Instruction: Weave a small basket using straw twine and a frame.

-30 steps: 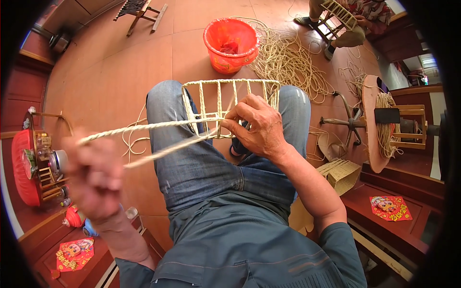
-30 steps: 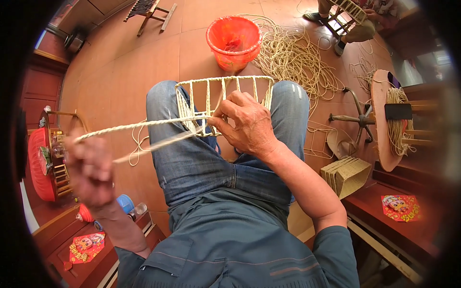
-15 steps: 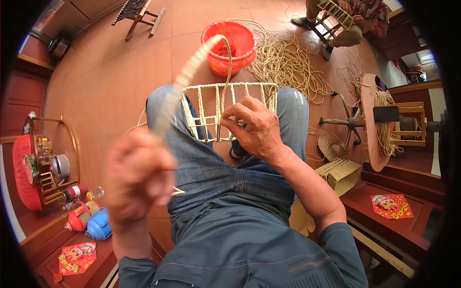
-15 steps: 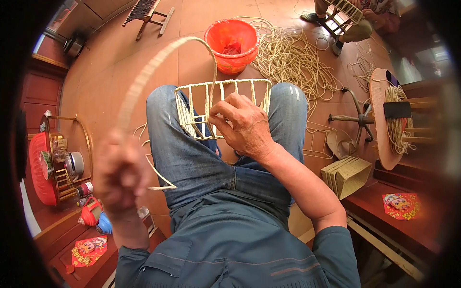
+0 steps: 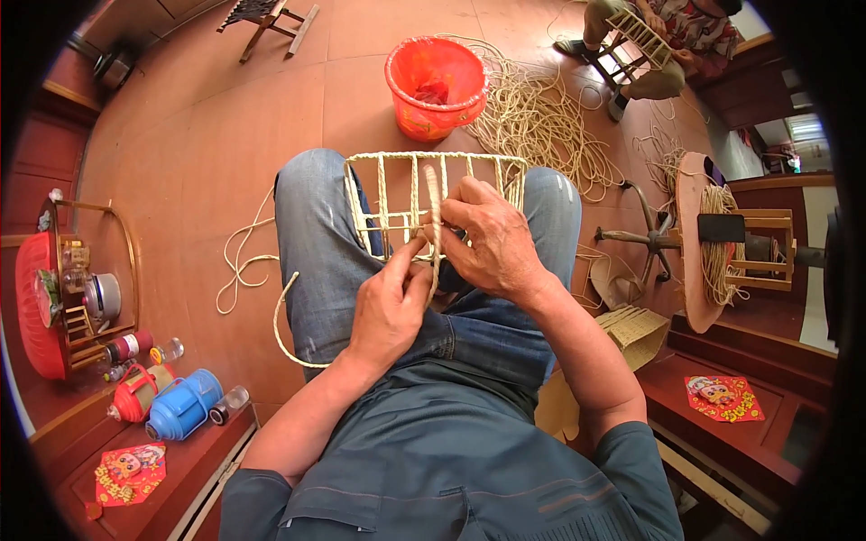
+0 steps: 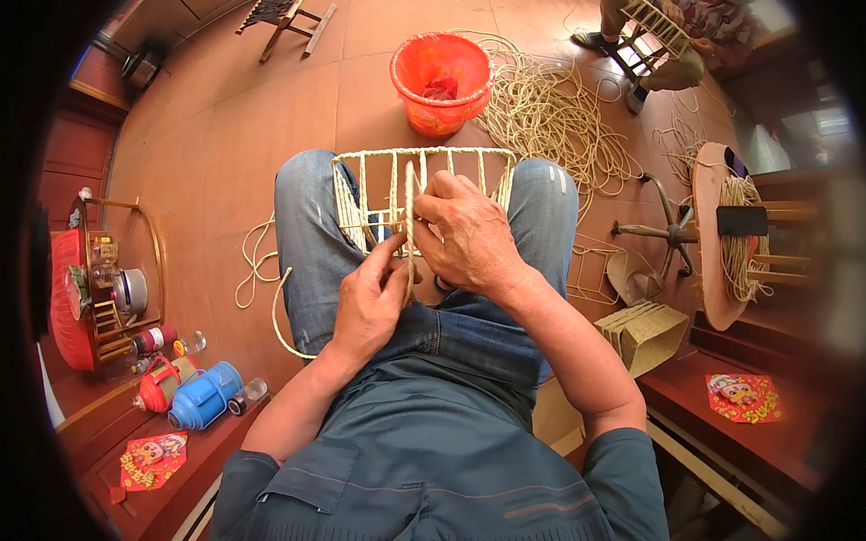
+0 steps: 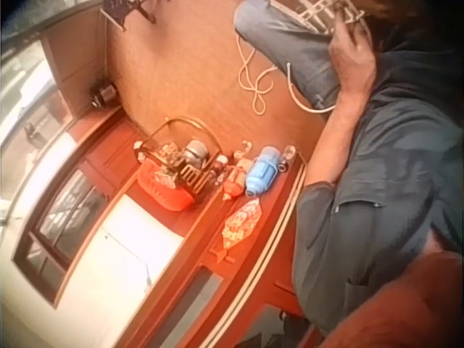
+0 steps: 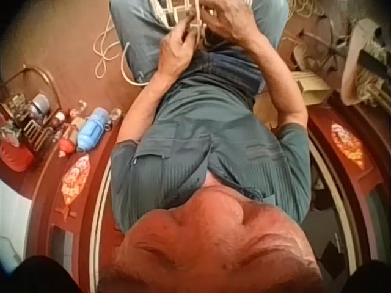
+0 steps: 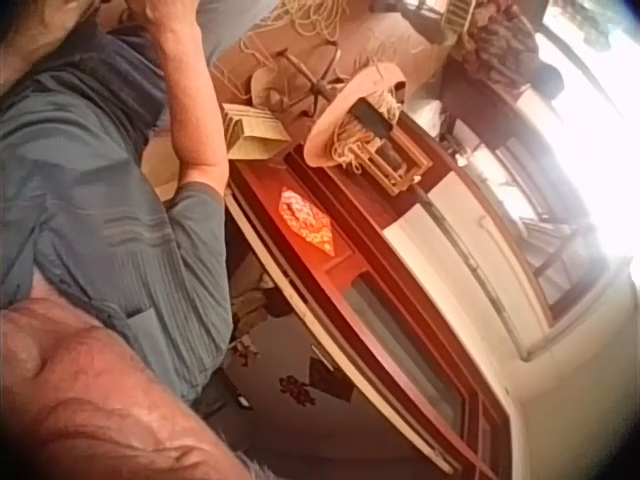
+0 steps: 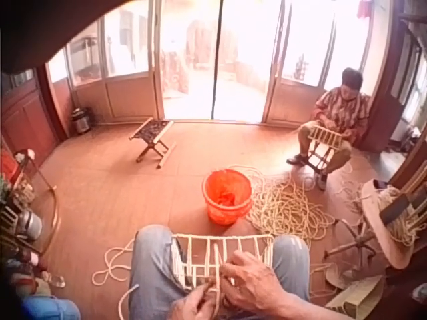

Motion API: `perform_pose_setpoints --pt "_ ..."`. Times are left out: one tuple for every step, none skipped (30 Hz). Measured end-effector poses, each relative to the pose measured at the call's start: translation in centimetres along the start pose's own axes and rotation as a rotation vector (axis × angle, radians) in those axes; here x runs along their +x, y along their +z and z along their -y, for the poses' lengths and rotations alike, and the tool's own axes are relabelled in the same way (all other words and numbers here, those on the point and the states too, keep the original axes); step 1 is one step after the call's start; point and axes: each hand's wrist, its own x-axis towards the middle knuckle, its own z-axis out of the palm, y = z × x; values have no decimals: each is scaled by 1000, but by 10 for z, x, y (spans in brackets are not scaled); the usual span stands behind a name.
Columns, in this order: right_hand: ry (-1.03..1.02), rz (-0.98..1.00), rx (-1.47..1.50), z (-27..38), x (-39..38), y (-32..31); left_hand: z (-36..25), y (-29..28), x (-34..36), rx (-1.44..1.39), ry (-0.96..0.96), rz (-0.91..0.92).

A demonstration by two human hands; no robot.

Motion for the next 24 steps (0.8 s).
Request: perform_pose_setpoints --pt "10 12 18 0 1 -1 -2 4 1 80 68 -36" --pt "24 26 36 0 2 -1 -3 7 3 88 80 -45" --pt "42 41 45 -1 2 -2 -5 10 5 111 44 -48" --pt "38 47 45 -1 2 -2 -5 11 7 123 -21 -36" --pt "36 47 36 -1 3 -2 -5 11 9 132 5 -52" --pt "46 52 28 -2 2 -2 -4 11 10 28 -46 -64" --pt "34 49 28 -2 2 -2 -2 11 10 -75 -95 -76" --pt "20 45 14 -3 2 -2 0 11 11 -220 -106 -83" --pt "17 44 -2 -3 2 -2 3 9 10 -261 -91 -72" --pt "8 38 3 -3 2 -1 5 8 9 -221 -144 -67" --pt "4 28 15 -3 1 -1 7 8 9 -181 -77 -75" --pt "10 22 27 -3 1 -1 8 7 8 -142 -10 -81" --pt "4 17 29 -2 0 -1 9 5 8 -140 -12 -79" --pt "1 2 18 -2 -1 0 8 1 8 -254 -22 -56" --pt "5 -6 4 -1 -1 0 5 -2 8 -368 -101 -20" --pt "-5 -12 7 0 -1 1 1 -5 6 -567 -168 26" --pt "14 -13 4 2 -3 1 -3 -17 4 -674 -203 96" --pt "33 -14 1 3 -4 2 -8 -33 1 -804 -291 190" --pt "34 -16 2 3 -3 4 -15 -44 -1 -799 -328 200" --pt "22 -42 11 3 -3 5 -21 -56 -3 -818 -291 188" --pt "26 -61 20 3 -3 7 -27 -67 -6 -846 -272 178" --pt "17 -71 22 2 -4 8 -33 -78 -10 -825 -233 134" --pt "-20 -116 18 2 -3 9 -39 -89 -11 -827 -168 109" --pt "-55 -160 15 1 -3 11 -45 -101 -12 -830 -120 82"
